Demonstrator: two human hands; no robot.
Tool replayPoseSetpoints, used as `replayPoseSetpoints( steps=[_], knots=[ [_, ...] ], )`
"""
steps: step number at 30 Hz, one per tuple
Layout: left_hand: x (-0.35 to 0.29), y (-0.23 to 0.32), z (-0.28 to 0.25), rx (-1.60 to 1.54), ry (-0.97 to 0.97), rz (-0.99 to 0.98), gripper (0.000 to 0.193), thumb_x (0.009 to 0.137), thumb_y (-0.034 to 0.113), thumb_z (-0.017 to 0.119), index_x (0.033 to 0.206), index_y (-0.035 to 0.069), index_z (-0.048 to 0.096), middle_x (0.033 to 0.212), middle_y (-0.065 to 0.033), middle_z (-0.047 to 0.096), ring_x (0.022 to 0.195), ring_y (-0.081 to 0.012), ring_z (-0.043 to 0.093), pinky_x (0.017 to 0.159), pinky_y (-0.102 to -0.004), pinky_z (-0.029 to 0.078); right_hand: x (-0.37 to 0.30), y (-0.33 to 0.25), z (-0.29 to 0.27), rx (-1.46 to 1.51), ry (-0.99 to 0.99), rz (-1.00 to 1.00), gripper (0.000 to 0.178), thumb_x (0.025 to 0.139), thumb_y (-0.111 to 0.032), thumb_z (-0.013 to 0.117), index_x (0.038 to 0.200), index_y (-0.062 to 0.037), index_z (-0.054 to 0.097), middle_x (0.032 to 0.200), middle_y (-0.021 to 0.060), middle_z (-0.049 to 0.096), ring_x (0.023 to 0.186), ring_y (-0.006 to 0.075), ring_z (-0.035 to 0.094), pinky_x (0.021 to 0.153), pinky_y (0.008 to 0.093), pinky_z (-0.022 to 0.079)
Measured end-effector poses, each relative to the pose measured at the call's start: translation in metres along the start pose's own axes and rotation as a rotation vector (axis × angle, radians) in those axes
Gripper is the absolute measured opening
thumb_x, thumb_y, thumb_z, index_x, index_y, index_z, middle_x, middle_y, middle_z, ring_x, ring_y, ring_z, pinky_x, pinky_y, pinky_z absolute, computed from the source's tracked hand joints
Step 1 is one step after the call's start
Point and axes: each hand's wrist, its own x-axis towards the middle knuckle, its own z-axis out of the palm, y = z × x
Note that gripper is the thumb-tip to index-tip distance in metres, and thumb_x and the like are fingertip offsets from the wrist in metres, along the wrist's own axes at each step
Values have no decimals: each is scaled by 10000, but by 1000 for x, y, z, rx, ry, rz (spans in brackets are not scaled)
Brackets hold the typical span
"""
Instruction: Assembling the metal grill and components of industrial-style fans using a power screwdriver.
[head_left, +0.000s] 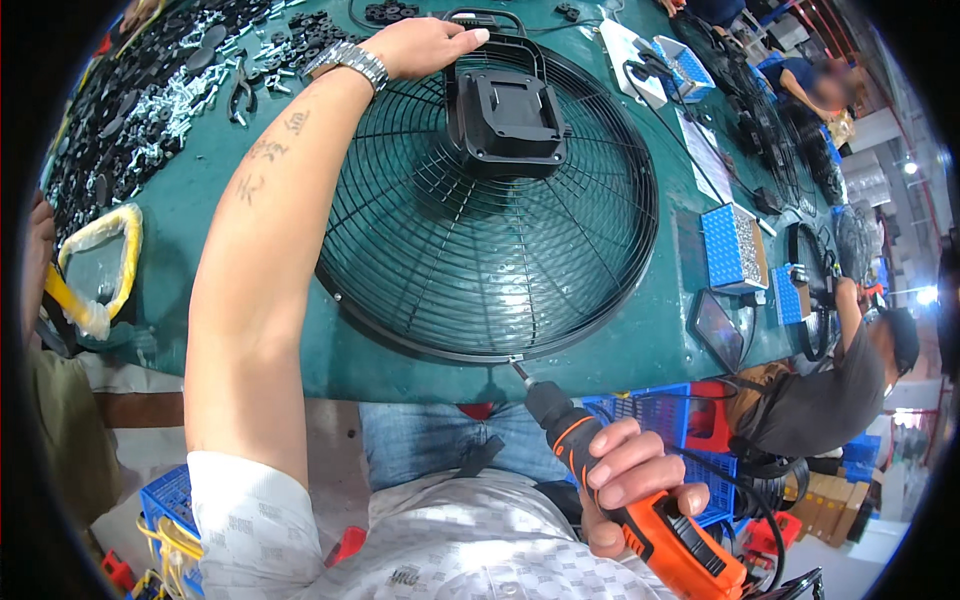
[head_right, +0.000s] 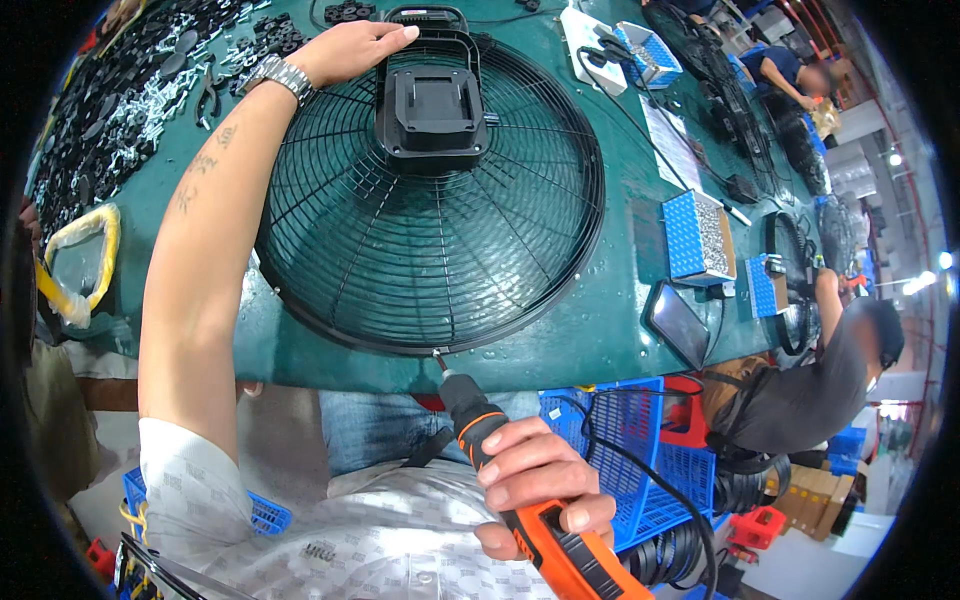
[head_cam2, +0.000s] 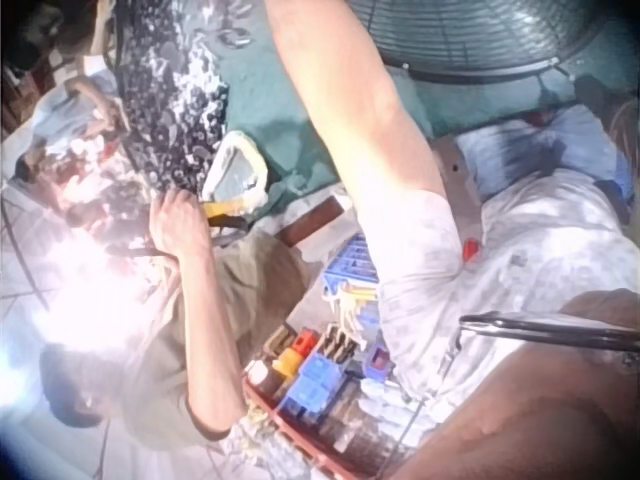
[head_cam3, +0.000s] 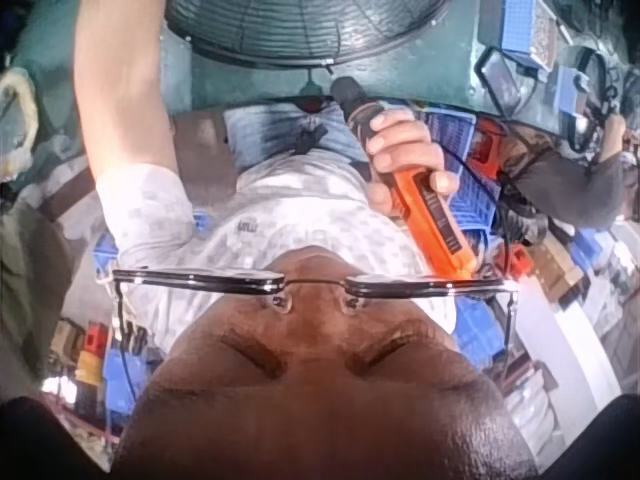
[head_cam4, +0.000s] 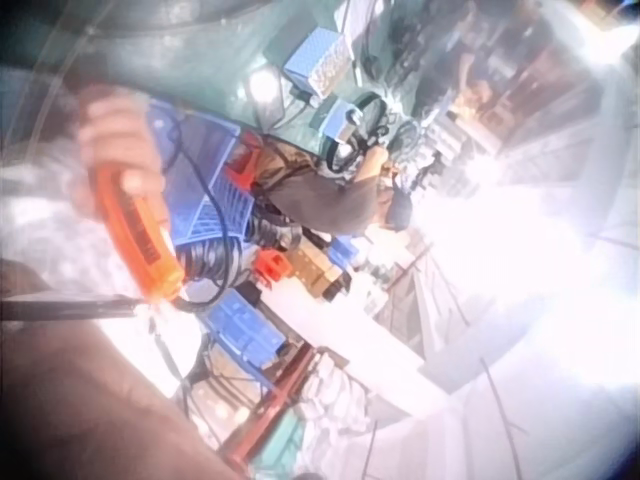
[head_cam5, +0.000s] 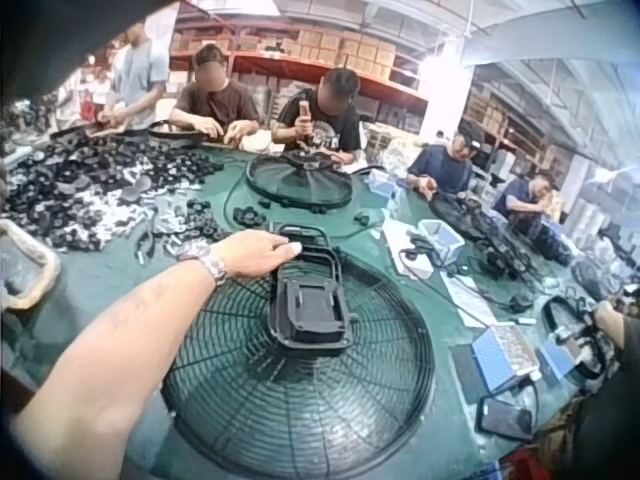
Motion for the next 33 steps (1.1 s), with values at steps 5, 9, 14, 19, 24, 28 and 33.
replayPoseSetpoints(
  steps=[5, 9, 14, 19, 24, 28, 33],
  knots=[
    [6, 4, -12, -82, 128, 34, 635, 959, 626, 389, 1331, 149, 582, 1123, -229, 667, 1064, -383, 627, 945, -401, 483, 1, 7, 4, -116, -94, -113, 704, 829, -251, 754, 1387, -92, 356, 852, 71, 571, 725, 221, 619, 717, 408, 529],
    [10, 5, -16, -102, -21, -142, 811, 942, 708, 251, 1253, 57, 621, 1199, -259, 626, 1196, -378, 560, 1044, -374, 398, 2, 6, 10, -136, -59, -97, 645, 830, -224, 734, 1353, -96, 380, 844, 66, 572, 711, 215, 615, 700, 399, 528],
    [19, -7, -10, -247, -84, -162, 861, 936, 726, 239, 1187, 11, 648, 1178, -258, 637, 1169, -390, 572, 1038, -364, 398, 1, 6, 18, -106, 79, -78, 650, 735, -43, 778, 1272, -144, 426, 864, 107, 640, 722, 264, 673, 677, 429, 580],
    [29, -22, 1, -175, -45, -125, 799, 941, 699, 269, 1167, 42, 664, 1177, -267, 630, 1179, -397, 561, 1020, -383, 417, 5, 12, 22, -100, 89, -105, 613, 752, -48, 753, 1274, -121, 440, 829, 97, 638, 676, 253, 666, 625, 398, 585],
    [30, -27, 12, -105, -13, -80, 722, 946, 660, 307, 1198, 72, 644, 1160, -261, 637, 1149, -395, 574, 993, -390, 433, 10, 15, 21, -149, 71, -134, 573, 816, -152, 701, 1318, -87, 432, 788, 64, 596, 614, 190, 615, 581, 338, 555],
    [30, -29, 14, -84, -1, -62, 664, 950, 628, 338, 1222, 97, 628, 1146, -256, 642, 1125, -393, 585, 972, -395, 445, 13, 18, 22, -141, 92, -137, 553, 815, -153, 696, 1304, -82, 447, 775, 62, 595, 607, 184, 613, 584, 334, 556],
    [31, -30, 16, -56, 15, -40, 597, 954, 589, 376, 1253, 127, 608, 1129, -250, 648, 1094, -392, 598, 946, -402, 461, 15, 19, 21, -125, 117, -126, 515, 824, -165, 698, 1273, -76, 460, 770, 62, 597, 582, 176, 606, 577, 331, 554]
  ],
)
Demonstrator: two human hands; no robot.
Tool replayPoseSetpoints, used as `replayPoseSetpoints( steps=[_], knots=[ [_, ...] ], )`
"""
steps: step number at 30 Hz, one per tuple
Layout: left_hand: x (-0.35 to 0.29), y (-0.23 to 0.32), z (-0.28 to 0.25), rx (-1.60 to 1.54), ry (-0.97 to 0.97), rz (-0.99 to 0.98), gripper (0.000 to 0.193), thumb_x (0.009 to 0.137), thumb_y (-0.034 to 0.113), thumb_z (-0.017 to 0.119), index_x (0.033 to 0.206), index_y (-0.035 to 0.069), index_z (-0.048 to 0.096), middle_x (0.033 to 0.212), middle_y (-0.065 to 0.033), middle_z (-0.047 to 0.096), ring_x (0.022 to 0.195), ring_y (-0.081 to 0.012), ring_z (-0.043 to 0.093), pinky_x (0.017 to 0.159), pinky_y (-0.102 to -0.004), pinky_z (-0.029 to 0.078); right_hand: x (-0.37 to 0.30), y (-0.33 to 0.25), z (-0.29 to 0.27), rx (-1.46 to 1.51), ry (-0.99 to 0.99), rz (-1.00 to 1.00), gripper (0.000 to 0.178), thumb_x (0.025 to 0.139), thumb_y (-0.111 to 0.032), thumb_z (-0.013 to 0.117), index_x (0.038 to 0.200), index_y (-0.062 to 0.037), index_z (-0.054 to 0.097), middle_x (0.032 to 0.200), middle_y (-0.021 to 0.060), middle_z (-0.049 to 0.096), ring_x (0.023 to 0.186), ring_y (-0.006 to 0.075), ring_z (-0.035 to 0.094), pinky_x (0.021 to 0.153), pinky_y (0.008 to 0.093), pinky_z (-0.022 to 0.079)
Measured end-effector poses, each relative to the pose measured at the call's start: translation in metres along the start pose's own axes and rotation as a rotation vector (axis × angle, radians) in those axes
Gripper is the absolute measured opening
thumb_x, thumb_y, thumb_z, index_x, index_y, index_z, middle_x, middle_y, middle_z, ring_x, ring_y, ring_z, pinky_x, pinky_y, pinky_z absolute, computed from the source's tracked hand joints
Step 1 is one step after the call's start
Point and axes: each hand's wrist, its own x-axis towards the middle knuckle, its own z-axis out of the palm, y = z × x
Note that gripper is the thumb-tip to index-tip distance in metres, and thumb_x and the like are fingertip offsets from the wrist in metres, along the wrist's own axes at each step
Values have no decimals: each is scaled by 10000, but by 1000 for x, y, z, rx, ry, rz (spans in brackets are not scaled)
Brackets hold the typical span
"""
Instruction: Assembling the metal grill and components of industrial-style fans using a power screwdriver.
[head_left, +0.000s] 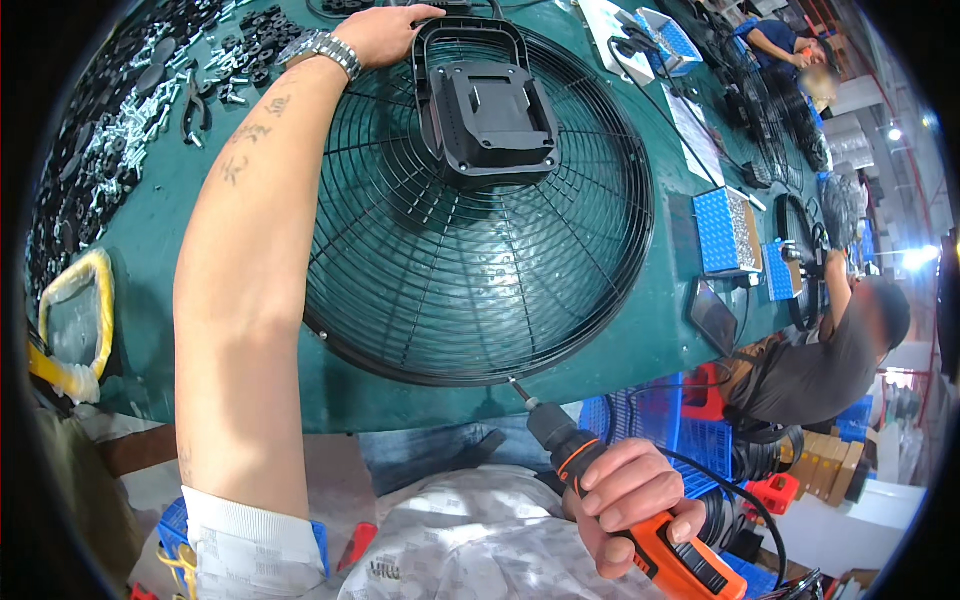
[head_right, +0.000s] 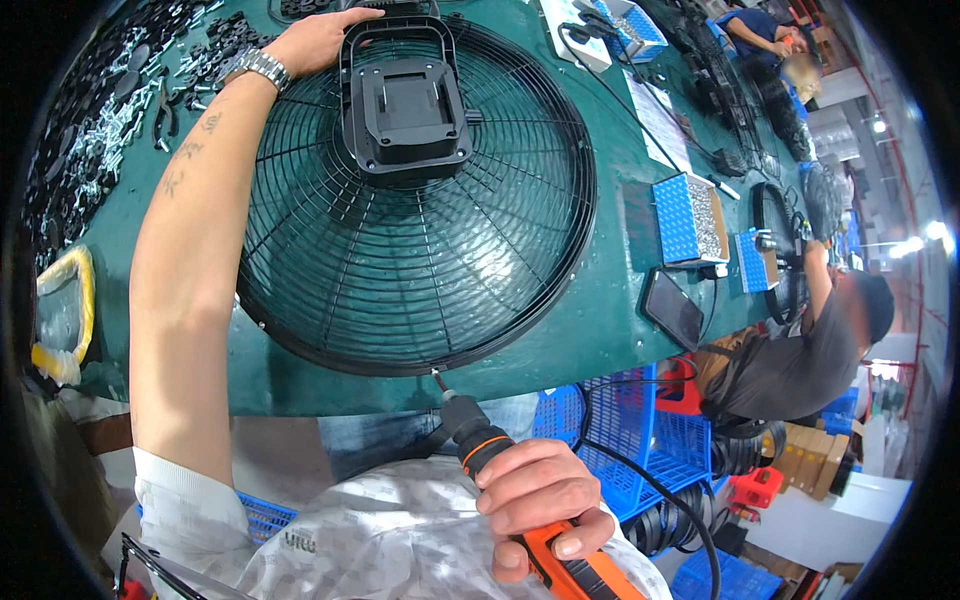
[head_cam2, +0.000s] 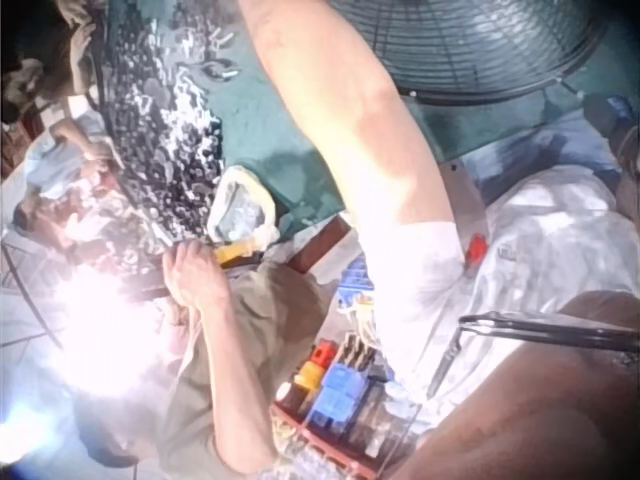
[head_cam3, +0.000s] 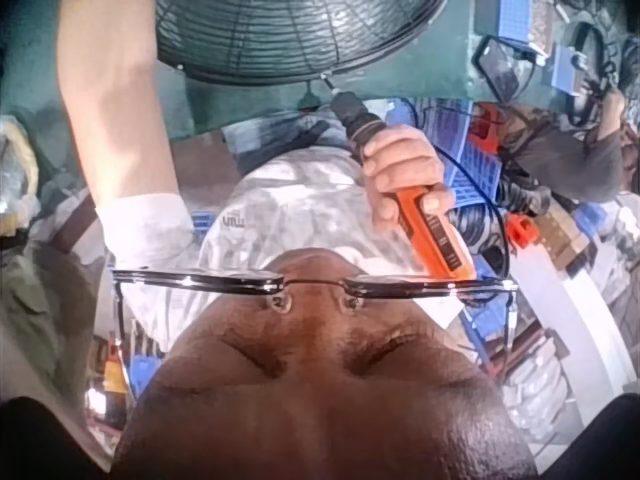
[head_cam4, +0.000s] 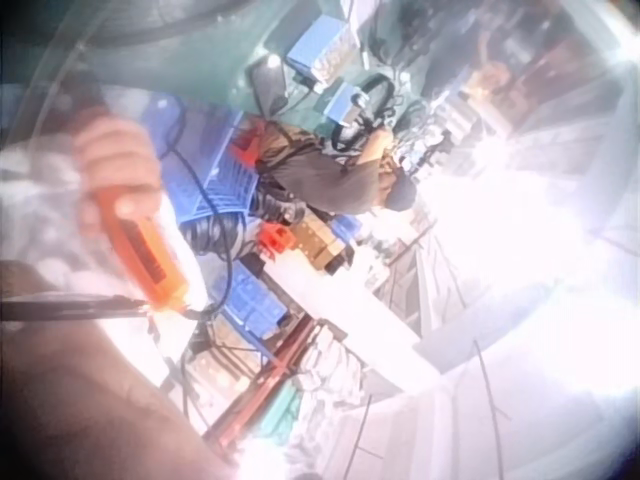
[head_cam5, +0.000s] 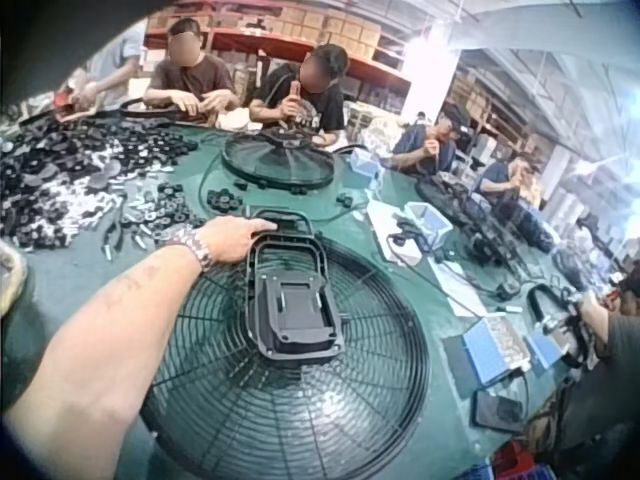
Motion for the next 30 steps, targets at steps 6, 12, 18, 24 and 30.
replayPoseSetpoints(
  steps=[6, 12, 18, 24, 30],
  knots=[
    [0, -3, 4, 27, 21, 27, 527, 960, 542, 422, 1290, 164, 584, 1108, -243, 656, 1058, -390, 614, 914, -411, 480, -8, 22, -4, -1, -159, -12, 526, 816, -161, 767, 1246, -107, 469, 779, 79, 638, 611, 221, 648, 591, 392, 585],
    [4, -8, 10, 53, 27, 53, 475, 966, 494, 468, 1327, 200, 560, 1087, -236, 664, 1021, -387, 630, 882, -419, 499, -12, 18, -10, -13, -4, 2, 535, 811, -112, 712, 1266, -89, 431, 787, 77, 625, 601, 212, 634, 601, 378, 587],
    [10, -19, 22, 179, 0, 89, 420, 970, 216, 471, 1385, 278, 481, 1074, -180, 681, 947, -378, 657, 823, -471, 527, -10, -27, -6, 112, -81, -153, 524, 807, -78, 734, 1258, -72, 467, 766, 73, 654, 629, 199, 669, 622, 379, 611],
    [-5, -7, 11, 199, 132, 62, 454, 958, 270, 545, 1408, 270, 481, 1212, -197, 618, 1112, -374, 579, 942, -426, 480, -6, -40, -27, -2, 125, -186, 552, 821, -159, 730, 1275, -45, 438, 745, 57, 607, 598, 182, 625, 599, 334, 578],
    [-65, 56, -52, 271, 5, 40, 443, 965, 281, 525, 1339, 44, 522, 1235, -212, 609, 1127, -373, 580, 962, -421, 466, -16, -30, -49, -17, 241, -226, 607, 858, -199, 703, 1317, -50, 335, 818, 96, 582, 666, 224, 632, 602, 358, 560]
  ],
)
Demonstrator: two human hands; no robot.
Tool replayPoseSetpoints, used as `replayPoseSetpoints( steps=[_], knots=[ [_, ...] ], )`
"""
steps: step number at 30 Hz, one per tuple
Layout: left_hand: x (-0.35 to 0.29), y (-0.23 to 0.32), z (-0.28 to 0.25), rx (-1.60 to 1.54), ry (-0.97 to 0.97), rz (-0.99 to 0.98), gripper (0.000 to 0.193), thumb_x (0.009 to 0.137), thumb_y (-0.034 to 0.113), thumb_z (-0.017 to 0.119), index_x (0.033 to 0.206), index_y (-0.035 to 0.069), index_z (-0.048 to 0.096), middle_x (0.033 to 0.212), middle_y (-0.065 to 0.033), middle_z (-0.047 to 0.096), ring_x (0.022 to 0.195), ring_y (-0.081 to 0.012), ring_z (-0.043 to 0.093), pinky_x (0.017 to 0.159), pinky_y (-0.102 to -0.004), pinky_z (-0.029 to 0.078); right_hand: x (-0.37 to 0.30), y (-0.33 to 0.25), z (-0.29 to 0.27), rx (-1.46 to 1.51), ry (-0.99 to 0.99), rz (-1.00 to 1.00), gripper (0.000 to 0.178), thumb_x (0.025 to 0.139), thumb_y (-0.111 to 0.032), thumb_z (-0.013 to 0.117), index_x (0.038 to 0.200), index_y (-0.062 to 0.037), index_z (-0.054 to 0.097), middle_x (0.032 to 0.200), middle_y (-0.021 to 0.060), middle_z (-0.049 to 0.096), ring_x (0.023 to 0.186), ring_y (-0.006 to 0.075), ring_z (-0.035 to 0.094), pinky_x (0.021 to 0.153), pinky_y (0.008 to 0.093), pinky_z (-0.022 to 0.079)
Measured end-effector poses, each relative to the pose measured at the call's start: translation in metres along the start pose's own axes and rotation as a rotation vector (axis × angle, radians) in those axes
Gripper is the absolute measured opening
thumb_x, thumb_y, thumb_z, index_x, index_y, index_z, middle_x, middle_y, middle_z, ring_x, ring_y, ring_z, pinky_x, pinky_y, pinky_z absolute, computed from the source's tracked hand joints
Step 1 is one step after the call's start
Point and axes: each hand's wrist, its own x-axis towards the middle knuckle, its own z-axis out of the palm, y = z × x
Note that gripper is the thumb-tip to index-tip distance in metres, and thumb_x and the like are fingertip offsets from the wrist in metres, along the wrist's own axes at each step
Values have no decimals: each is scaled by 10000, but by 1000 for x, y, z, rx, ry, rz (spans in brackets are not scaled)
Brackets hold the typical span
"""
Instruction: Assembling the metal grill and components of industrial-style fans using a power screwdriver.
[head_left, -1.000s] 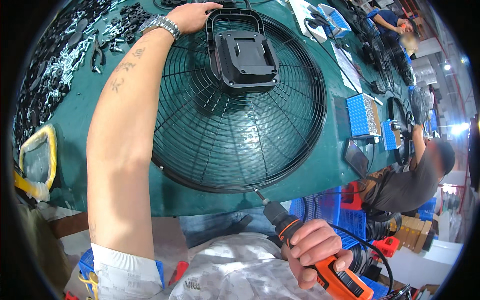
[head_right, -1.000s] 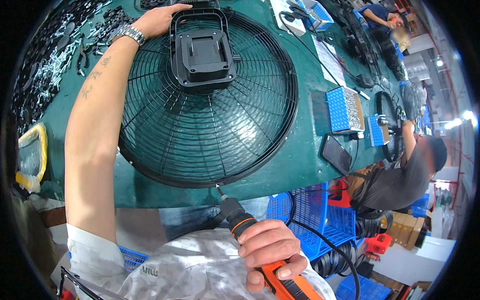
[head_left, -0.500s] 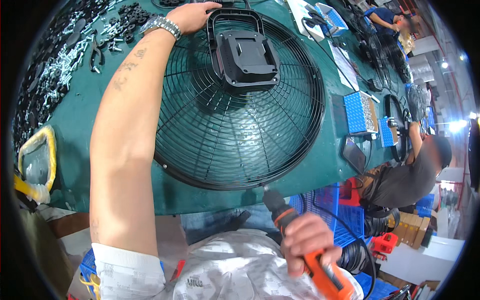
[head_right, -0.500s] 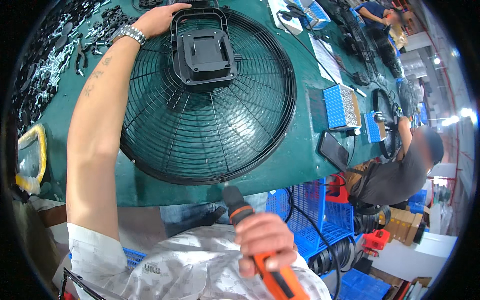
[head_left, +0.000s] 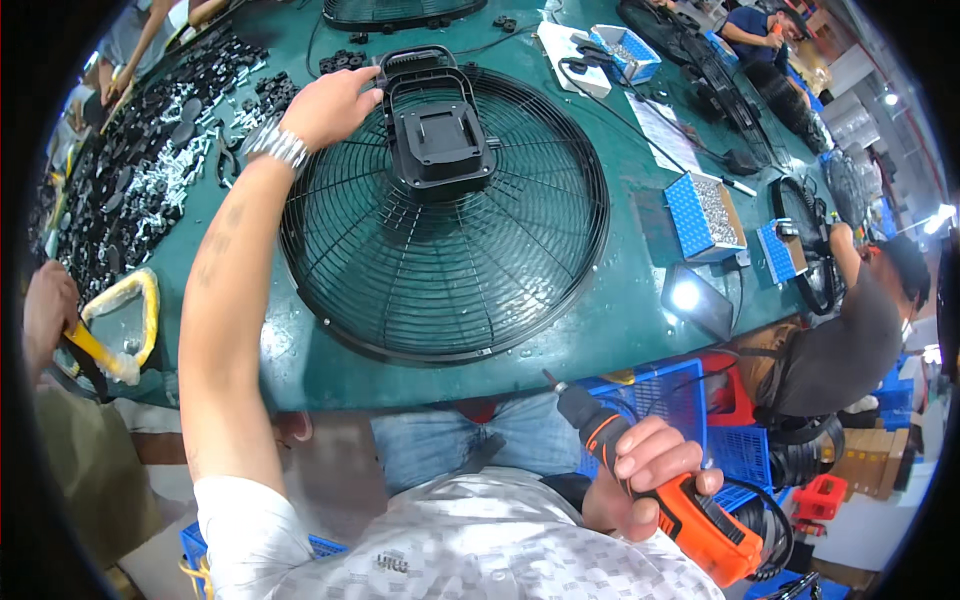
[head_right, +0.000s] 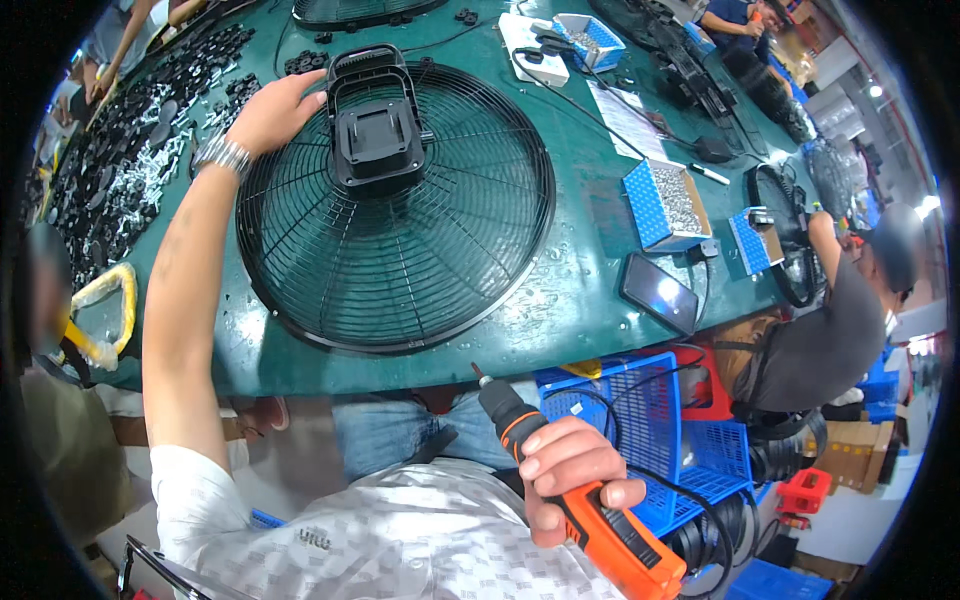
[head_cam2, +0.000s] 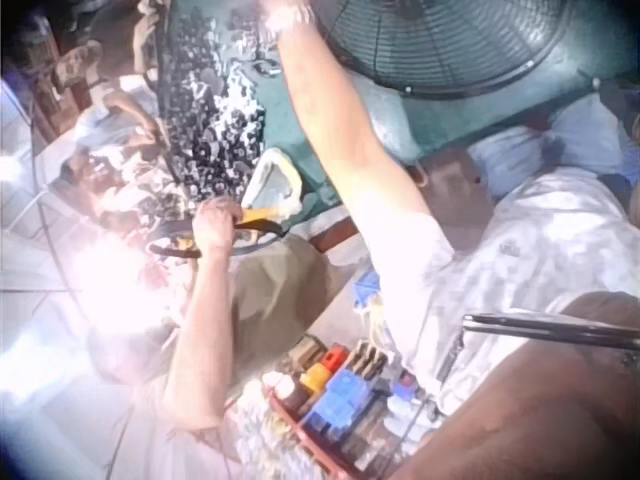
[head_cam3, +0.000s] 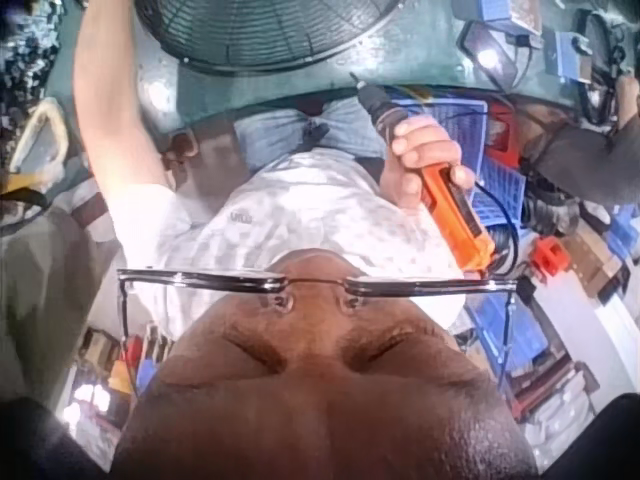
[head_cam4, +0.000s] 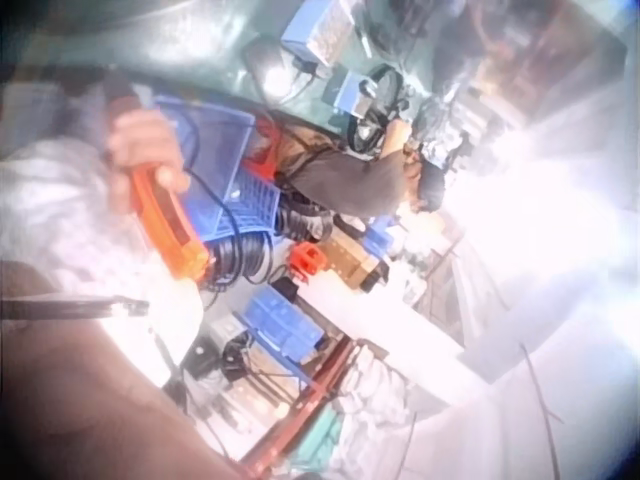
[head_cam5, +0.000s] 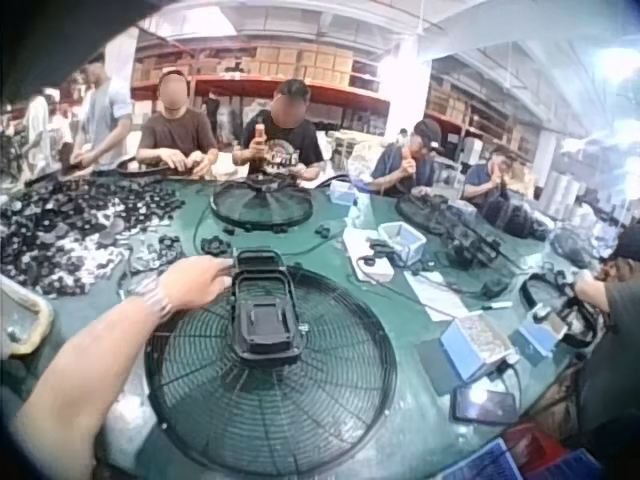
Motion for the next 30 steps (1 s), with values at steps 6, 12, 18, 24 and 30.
replayPoseSetpoints(
  steps=[6, 12, 18, 24, 30],
  knots=[
    [-150, 108, -30, -212, 102, 304, 541, 855, 332, 700, 1296, 50, 563, 1316, -189, 563, 1220, -355, 538, 1019, -435, 439, -3, -11, -10, 12, 177, 202, 559, 887, -169, 652, 1355, -79, 360, 835, 84, 556, 698, 210, 585, 673, 389, 504],
    [-212, 160, -6, -37, 10, 226, 813, 682, 492, 791, 1345, 101, 529, 1469, -235, 381, 1362, -445, 334, 1130, -562, 240, -4, -23, -22, -11, 314, 349, 558, 877, -215, 685, 1344, -115, 399, 830, 55, 544, 706, 198, 570, 696, 392, 492],
    [-220, 161, 15, 2, 159, 202, 781, 698, 549, 757, 1313, 108, 562, 1465, -233, 397, 1347, -439, 360, 1118, -550, 250, -1, -16, -32, 48, 260, 342, 566, 859, -200, 696, 1326, -88, 397, 829, 81, 557, 697, 214, 578, 684, 398, 498],
    [-221, 166, 13, -11, 180, 202, 746, 681, 516, 778, 1291, 133, 586, 1447, -217, 419, 1323, -425, 382, 1096, -564, 267, 4, -12, -32, 62, 234, 372, 530, 842, -188, 678, 1307, -96, 442, 804, 43, 548, 696, 188, 562, 673, 356, 474],
    [-221, 167, 14, -57, 176, 170, 708, 685, 481, 787, 1271, 131, 601, 1448, -201, 427, 1337, -410, 372, 1111, -553, 243, 8, -16, -37, 24, 190, 378, 514, 850, -172, 664, 1302, -93, 432, 814, 56, 560, 706, 198, 577, 682, 371, 491]
  ],
)
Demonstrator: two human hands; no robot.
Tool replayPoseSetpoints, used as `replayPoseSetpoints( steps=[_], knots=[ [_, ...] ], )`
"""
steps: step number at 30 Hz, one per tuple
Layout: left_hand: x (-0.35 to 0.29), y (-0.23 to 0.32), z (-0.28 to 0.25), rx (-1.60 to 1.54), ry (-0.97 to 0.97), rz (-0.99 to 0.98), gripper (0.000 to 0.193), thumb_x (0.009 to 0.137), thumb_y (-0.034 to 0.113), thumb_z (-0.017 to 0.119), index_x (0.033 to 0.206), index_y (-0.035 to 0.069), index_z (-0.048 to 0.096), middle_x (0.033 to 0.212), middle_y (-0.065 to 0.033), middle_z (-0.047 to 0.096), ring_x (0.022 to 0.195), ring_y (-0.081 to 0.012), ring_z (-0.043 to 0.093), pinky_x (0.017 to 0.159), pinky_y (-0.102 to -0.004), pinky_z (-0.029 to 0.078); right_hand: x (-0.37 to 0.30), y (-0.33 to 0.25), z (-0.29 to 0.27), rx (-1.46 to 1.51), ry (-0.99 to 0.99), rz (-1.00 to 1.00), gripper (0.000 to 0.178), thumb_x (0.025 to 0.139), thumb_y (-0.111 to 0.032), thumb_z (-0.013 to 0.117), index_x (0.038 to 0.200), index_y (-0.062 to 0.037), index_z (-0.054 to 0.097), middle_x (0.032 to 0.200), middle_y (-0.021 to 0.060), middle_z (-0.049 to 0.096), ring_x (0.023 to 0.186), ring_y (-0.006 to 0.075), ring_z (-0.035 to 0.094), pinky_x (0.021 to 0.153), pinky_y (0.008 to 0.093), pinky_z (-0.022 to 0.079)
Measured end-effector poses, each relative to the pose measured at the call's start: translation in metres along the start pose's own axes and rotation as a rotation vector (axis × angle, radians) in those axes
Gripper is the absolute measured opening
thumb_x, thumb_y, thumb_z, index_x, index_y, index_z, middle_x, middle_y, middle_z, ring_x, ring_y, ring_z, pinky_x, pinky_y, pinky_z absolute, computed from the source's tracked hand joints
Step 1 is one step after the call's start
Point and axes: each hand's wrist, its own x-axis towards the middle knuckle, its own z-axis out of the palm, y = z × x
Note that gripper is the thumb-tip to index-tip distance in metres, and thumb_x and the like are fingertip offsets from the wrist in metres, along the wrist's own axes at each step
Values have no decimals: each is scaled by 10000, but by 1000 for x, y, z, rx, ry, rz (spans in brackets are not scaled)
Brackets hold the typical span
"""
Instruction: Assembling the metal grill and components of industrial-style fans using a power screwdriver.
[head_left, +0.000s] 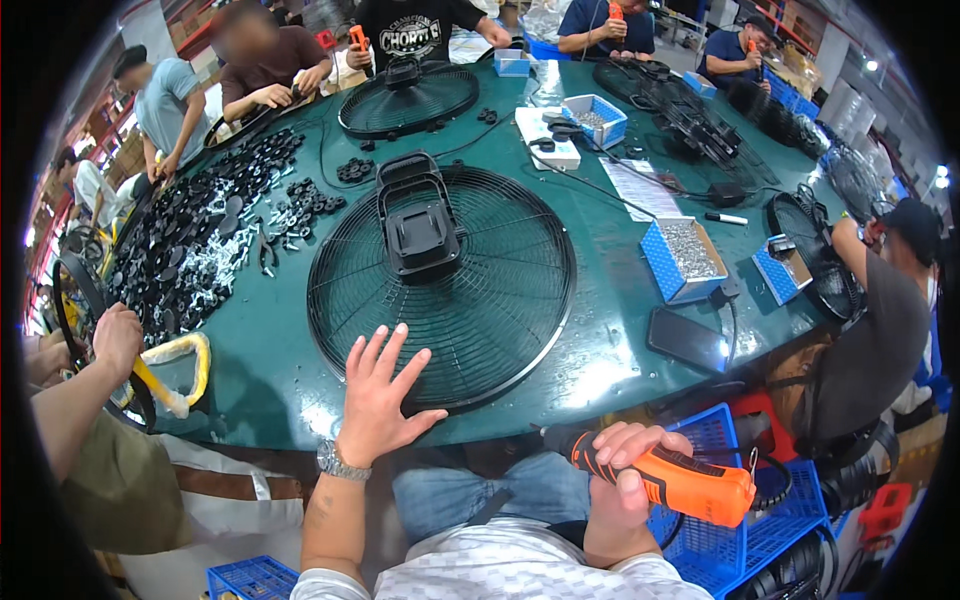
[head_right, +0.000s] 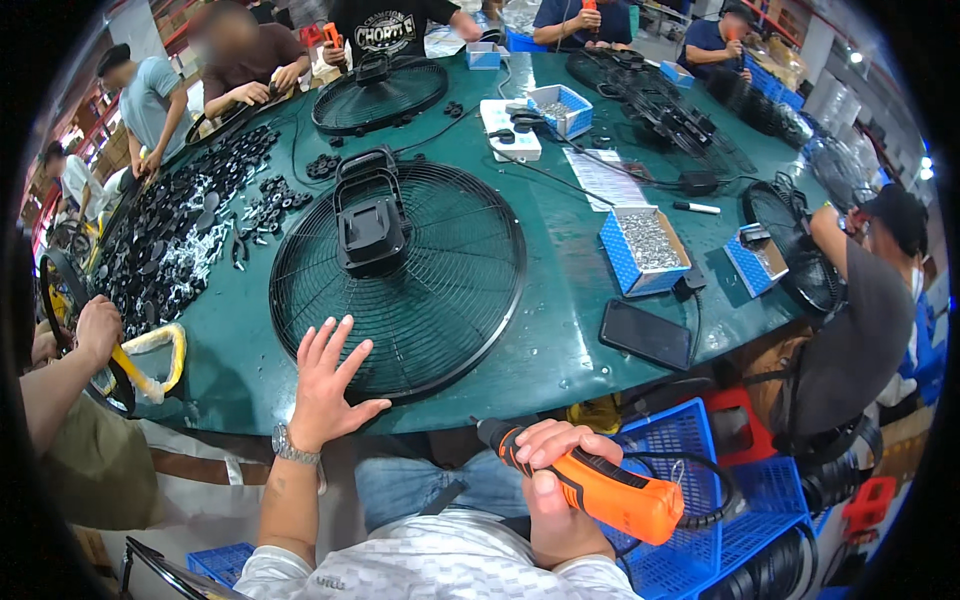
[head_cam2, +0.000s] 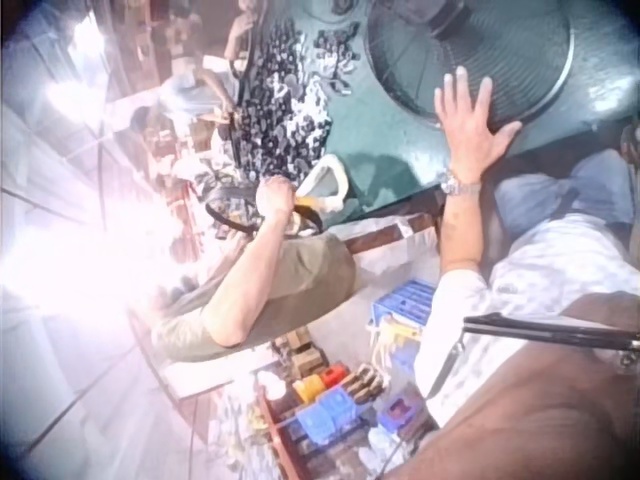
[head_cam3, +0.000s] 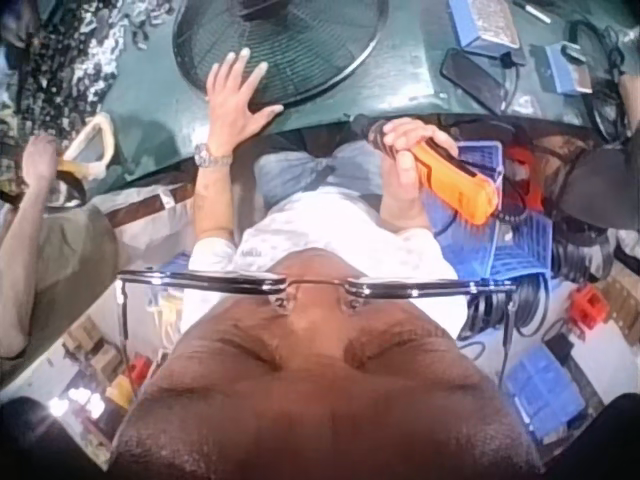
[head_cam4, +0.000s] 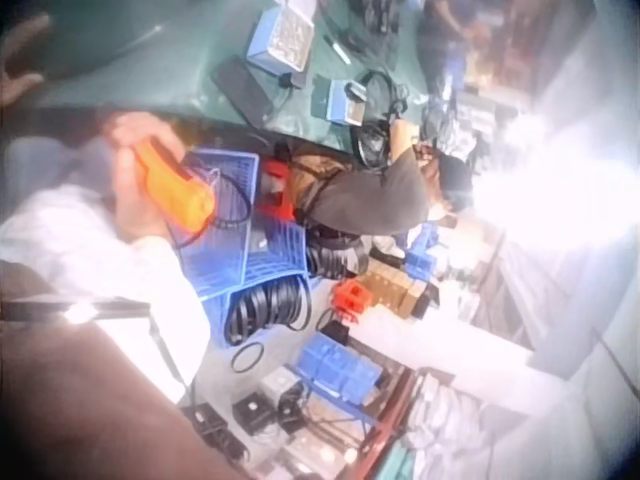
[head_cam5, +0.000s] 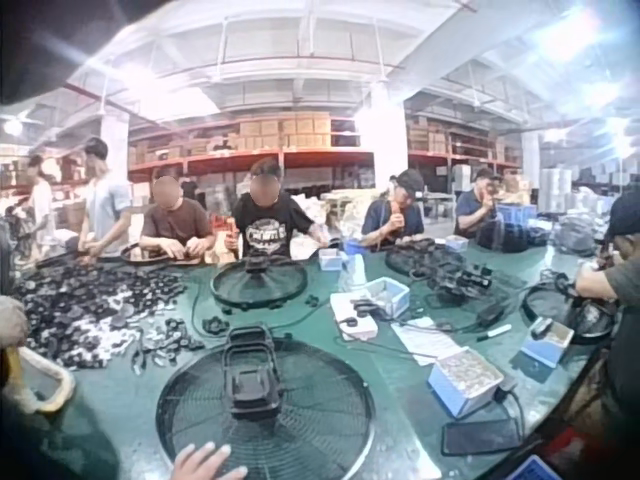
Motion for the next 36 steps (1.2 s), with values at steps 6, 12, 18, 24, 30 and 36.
replayPoseSetpoints(
  steps=[6, 12, 18, 24, 30, 36],
  knots=[
    [-1, -1, 3, 0, 36, 14, 733, 663, 484, 802, 1262, 111, 602, 1451, -194, 429, 1338, -405, 376, 1114, -552, 244, 3, -1, -4, -2, 23, -6, 504, 846, -142, 630, 1300, -77, 422, 811, 73, 560, 709, 204, 578, 699, 380, 504],
    [-11, 3, 12, 19, 98, -19, 727, 705, 497, 779, 1264, 73, 587, 1450, -200, 435, 1341, -403, 383, 1116, -561, 245, 12, -3, -12, -60, 107, -17, 510, 836, -158, 625, 1295, -45, 433, 804, 74, 551, 684, 193, 562, 682, 363, 507],
    [-21, 12, 24, 37, 180, -69, 712, 765, 497, 739, 1285, 43, 564, 1441, -209, 448, 1351, -409, 377, 1123, -573, 229, 38, -7, -37, -64, 190, -91, 523, 802, -80, 625, 1279, -29, 417, 838, 98, 578, 717, 219, 585, 726, 408, 520],
    [-21, 14, 25, 44, 161, -75, 706, 794, 466, 716, 1317, 30, 529, 1460, -220, 420, 1359, -424, 360, 1126, -585, 218, 79, -21, -65, -180, 297, -124, 511, 816, -67, 599, 1284, 1, 407, 859, 89, 572, 739, 204, 587, 748, 414, 522],
    [-21, 14, 25, 23, 193, -67, 704, 781, 436, 734, 1333, 56, 517, 1461, -211, 420, 1357, -410, 363, 1131, -575, 210, 79, -23, -71, -174, 347, -109, 538, 801, -87, 603, 1291, 15, 405, 834, 90, 573, 733, 210, 591, 744, 410, 525],
    [-23, 11, 24, 0, 193, -89, 674, 793, 488, 711, 1295, 64, 561, 1438, -191, 454, 1342, -388, 389, 1128, -554, 225, 64, -14, -69, -155, 390, 4, 538, 790, -39, 620, 1287, 11, 421, 863, 101, 574, 753, 209, 584, 740, 391, 521]
  ],
)
